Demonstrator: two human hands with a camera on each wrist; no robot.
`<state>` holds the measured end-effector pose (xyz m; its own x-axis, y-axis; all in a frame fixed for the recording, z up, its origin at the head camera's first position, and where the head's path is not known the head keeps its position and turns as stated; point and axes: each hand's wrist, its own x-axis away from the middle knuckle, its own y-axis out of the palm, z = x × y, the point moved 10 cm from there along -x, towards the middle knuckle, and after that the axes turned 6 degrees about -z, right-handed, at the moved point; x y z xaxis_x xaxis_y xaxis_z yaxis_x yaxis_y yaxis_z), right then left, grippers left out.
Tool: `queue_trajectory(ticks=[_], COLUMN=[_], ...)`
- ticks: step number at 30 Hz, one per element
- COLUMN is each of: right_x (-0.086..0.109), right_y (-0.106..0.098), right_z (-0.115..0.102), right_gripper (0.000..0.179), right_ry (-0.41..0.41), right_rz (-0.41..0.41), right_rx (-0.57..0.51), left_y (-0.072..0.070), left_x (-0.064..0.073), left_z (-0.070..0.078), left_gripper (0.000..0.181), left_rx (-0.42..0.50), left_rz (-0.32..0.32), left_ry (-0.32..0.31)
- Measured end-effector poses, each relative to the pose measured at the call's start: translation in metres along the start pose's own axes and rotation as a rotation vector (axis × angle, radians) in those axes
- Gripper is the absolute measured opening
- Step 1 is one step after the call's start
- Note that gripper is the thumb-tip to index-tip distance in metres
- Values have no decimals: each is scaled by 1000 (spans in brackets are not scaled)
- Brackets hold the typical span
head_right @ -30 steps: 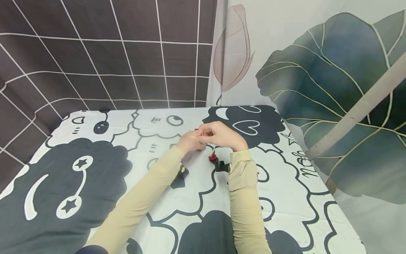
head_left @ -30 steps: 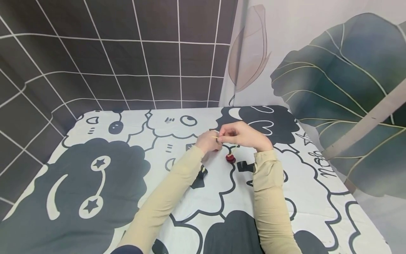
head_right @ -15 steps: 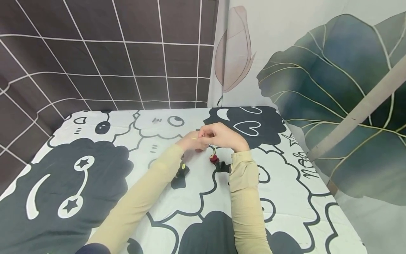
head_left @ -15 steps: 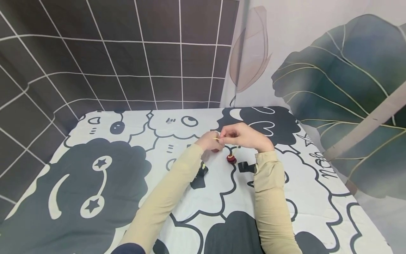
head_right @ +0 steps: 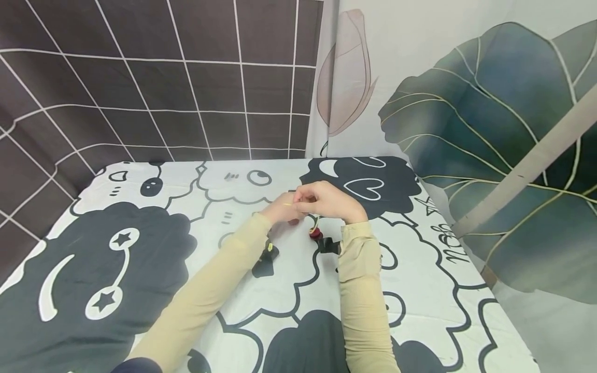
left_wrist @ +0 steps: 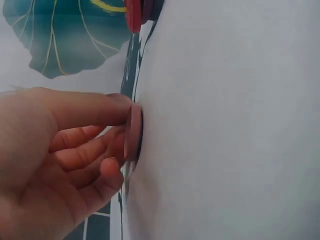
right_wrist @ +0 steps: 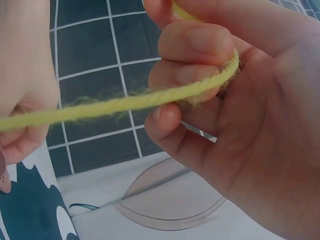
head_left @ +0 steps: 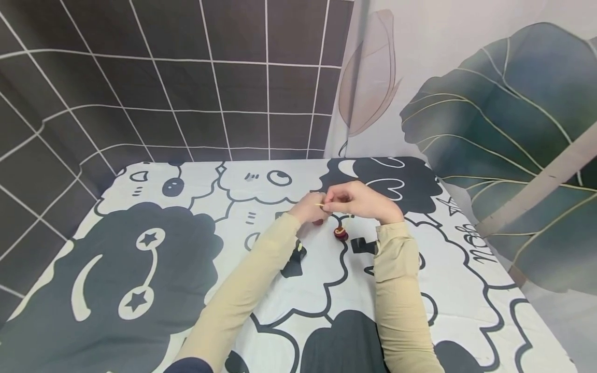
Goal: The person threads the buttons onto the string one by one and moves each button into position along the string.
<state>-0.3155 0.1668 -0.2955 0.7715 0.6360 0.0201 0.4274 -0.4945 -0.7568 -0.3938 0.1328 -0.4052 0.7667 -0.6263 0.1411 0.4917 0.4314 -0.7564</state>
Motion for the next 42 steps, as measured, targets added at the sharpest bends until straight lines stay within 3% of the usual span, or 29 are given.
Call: queue_trajectory(ticks=[4,11,19,27,42], right_x=[0,-1,-7,-17,-31], right_y=[0,-1,0,0,3], right_z=[3,5,13,10,7], right_gripper=[9,10,12,13,9], right_ry=[19,40,81,65,89], right_rz=[9,3,30,116,203], right_rx=[-11,21,42,73,115], left_y=[-6,-24,-56,-87,-97], left_x=[4,24,51,80,89], left_z=[0,-4,-22,-19,-9], left_gripper=[21,26,21,22,27], left_rx=[-15,24,120,180,159], left_rz=[34,89,207,304,302], left_ry=[48,112,105,140,194])
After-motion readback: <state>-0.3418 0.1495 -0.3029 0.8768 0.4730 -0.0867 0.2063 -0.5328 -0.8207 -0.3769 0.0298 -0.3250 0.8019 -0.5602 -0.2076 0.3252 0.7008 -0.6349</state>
